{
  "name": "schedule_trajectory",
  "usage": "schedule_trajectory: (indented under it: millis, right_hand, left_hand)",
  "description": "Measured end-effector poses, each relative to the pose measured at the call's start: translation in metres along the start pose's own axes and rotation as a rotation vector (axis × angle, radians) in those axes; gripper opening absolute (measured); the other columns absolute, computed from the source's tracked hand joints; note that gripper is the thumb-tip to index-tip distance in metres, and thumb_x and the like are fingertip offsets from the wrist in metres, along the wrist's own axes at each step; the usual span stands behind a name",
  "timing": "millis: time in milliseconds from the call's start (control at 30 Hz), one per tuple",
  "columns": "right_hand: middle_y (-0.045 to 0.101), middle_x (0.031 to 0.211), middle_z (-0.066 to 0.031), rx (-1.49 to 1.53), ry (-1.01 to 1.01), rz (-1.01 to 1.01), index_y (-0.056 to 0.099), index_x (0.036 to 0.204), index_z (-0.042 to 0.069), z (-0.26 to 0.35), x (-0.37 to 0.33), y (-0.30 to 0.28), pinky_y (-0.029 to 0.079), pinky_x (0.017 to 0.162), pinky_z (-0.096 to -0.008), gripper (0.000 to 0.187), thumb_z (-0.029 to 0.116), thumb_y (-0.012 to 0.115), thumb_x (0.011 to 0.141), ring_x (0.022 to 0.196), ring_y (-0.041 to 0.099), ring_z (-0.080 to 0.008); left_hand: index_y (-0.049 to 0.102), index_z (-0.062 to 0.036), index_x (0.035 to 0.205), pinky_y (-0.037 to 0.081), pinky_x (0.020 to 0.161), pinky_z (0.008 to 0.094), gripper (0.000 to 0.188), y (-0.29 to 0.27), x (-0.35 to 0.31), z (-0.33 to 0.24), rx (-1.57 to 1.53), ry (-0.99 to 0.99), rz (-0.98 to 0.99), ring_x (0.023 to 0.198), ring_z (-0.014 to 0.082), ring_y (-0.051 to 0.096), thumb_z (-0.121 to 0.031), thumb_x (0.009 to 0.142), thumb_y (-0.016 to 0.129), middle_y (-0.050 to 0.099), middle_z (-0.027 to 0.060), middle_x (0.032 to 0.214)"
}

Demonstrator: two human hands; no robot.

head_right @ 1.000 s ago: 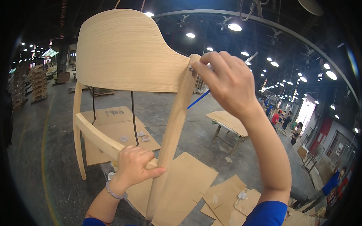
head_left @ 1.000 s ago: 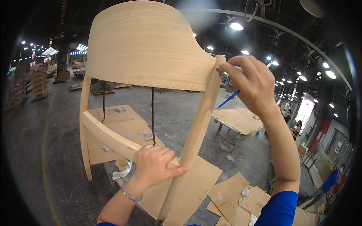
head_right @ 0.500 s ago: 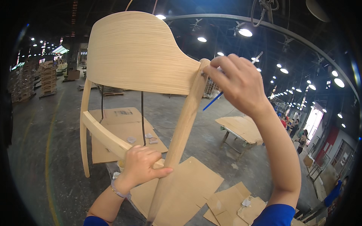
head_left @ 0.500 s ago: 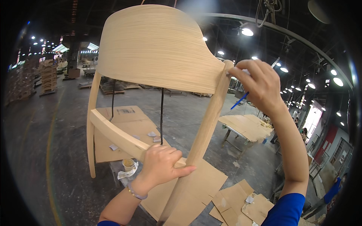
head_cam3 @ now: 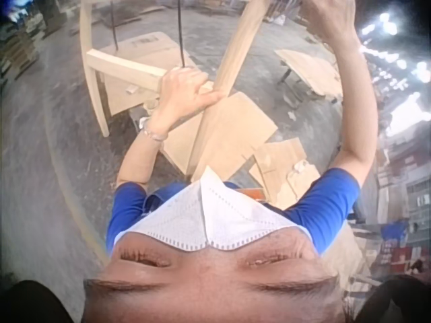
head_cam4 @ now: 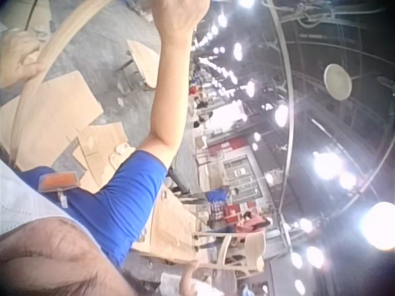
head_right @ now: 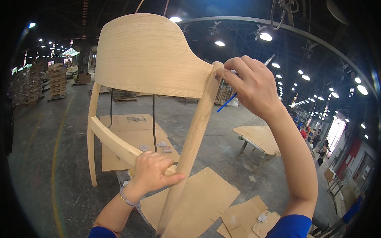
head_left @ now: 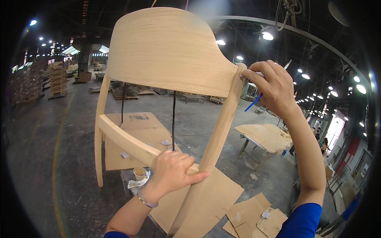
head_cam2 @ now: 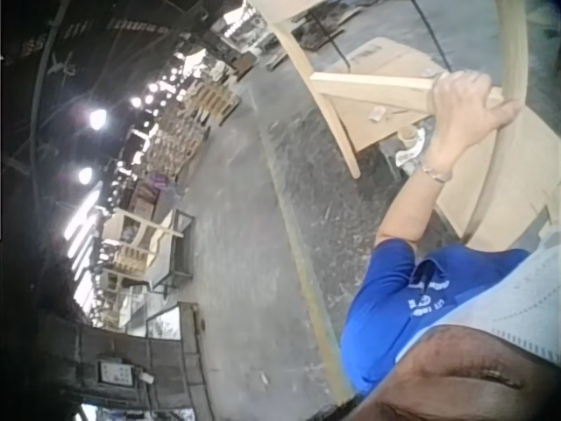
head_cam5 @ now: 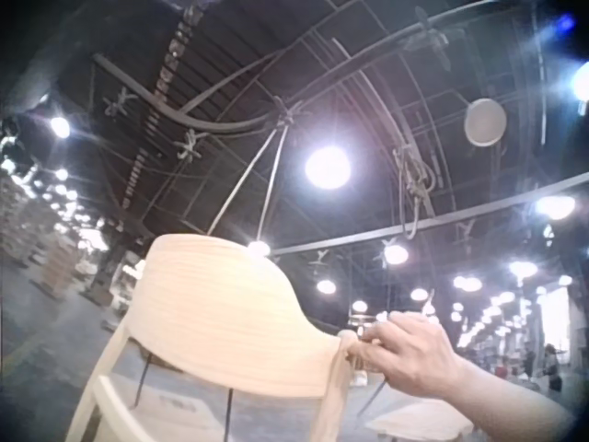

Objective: The person applies a finish to a wooden chair using a small brush and a putty knife, focusing on the joints and edges of the chair back and legs. The person repeatedly dips the brush into a small container and works on specific areas of the chair.

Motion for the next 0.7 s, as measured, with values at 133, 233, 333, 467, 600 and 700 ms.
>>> schedule_trajectory:
  millis: [133, 233, 333, 467, 600, 700]
  right_hand:
    - [0.066, 0.098, -0.0006, 0.025, -0.093, -0.002, 0.074, 0.111, 0.011, 0.003, -0.001, 0.005, 0.051, 0.068, -0.0340, 0.034, 0.000, 0.076, 0.079, 0.081, 0.063, -0.0185]
    - [0.065, 0.098, -0.0010, -0.002, -0.053, -0.012, 0.075, 0.107, 0.010, 0.000, 0.001, 0.008, 0.051, 0.067, -0.0342, 0.029, 0.001, 0.076, 0.080, 0.082, 0.063, -0.0188]
    - [0.064, 0.099, -0.0002, 0.016, -0.050, 0.002, 0.075, 0.104, 0.011, 0.000, 0.002, 0.014, 0.051, 0.069, -0.0343, 0.025, 0.002, 0.076, 0.080, 0.084, 0.063, -0.0179]
    - [0.065, 0.099, -0.0001, 0.014, -0.052, -0.052, 0.076, 0.106, 0.011, 0.000, 0.003, 0.022, 0.051, 0.067, -0.0348, 0.032, -0.002, 0.075, 0.076, 0.083, 0.064, -0.0188]
    - [0.068, 0.101, -0.0012, 0.041, -0.046, -0.028, 0.076, 0.108, 0.012, 0.003, -0.001, 0.029, 0.052, 0.067, -0.0363, 0.044, -0.009, 0.073, 0.070, 0.083, 0.065, -0.0216]
    - [0.068, 0.100, -0.0012, 0.014, 0.015, -0.051, 0.077, 0.108, 0.012, -0.001, -0.001, 0.033, 0.053, 0.067, -0.0362, 0.043, -0.008, 0.074, 0.070, 0.083, 0.065, -0.0215]
  left_hand:
    - [0.057, -0.0093, 0.060, 0.043, 0.059, 0.0390, 0.068, 0.004, 0.002, 0.002, -0.014, 0.000, -0.032, 0.054, 0.0243, 0.056, -0.066, 0.090, 0.078, 0.053, 0.0041, 0.056]
    - [0.058, -0.0094, 0.060, 0.043, 0.059, 0.0389, 0.067, 0.007, 0.003, 0.003, -0.001, -0.002, -0.027, 0.054, 0.0243, 0.057, -0.066, 0.090, 0.078, 0.054, 0.0043, 0.056]
    - [0.058, -0.0094, 0.060, 0.043, 0.060, 0.0389, 0.067, 0.008, 0.003, 0.005, 0.013, -0.012, -0.019, 0.055, 0.0244, 0.057, -0.067, 0.090, 0.078, 0.055, 0.0044, 0.056]
    - [0.058, -0.0094, 0.060, 0.043, 0.060, 0.0390, 0.068, 0.010, 0.005, 0.008, 0.031, -0.020, -0.003, 0.055, 0.0246, 0.057, -0.067, 0.090, 0.078, 0.055, 0.0044, 0.057]
    - [0.057, -0.0095, 0.060, 0.043, 0.059, 0.0397, 0.068, 0.011, 0.005, 0.010, 0.035, -0.021, -0.013, 0.055, 0.0250, 0.057, -0.067, 0.090, 0.078, 0.056, 0.0045, 0.057]
    - [0.057, -0.0095, 0.060, 0.044, 0.059, 0.0402, 0.068, 0.012, 0.006, 0.012, 0.056, -0.018, -0.004, 0.055, 0.0252, 0.057, -0.067, 0.090, 0.078, 0.056, 0.0046, 0.057]
Point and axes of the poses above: each hand's wrist, its own x-axis towards the middle knuckle, its own y-axis out of the palm, z = x × y, the point moved 1 cm from there along x, towards the middle knuckle
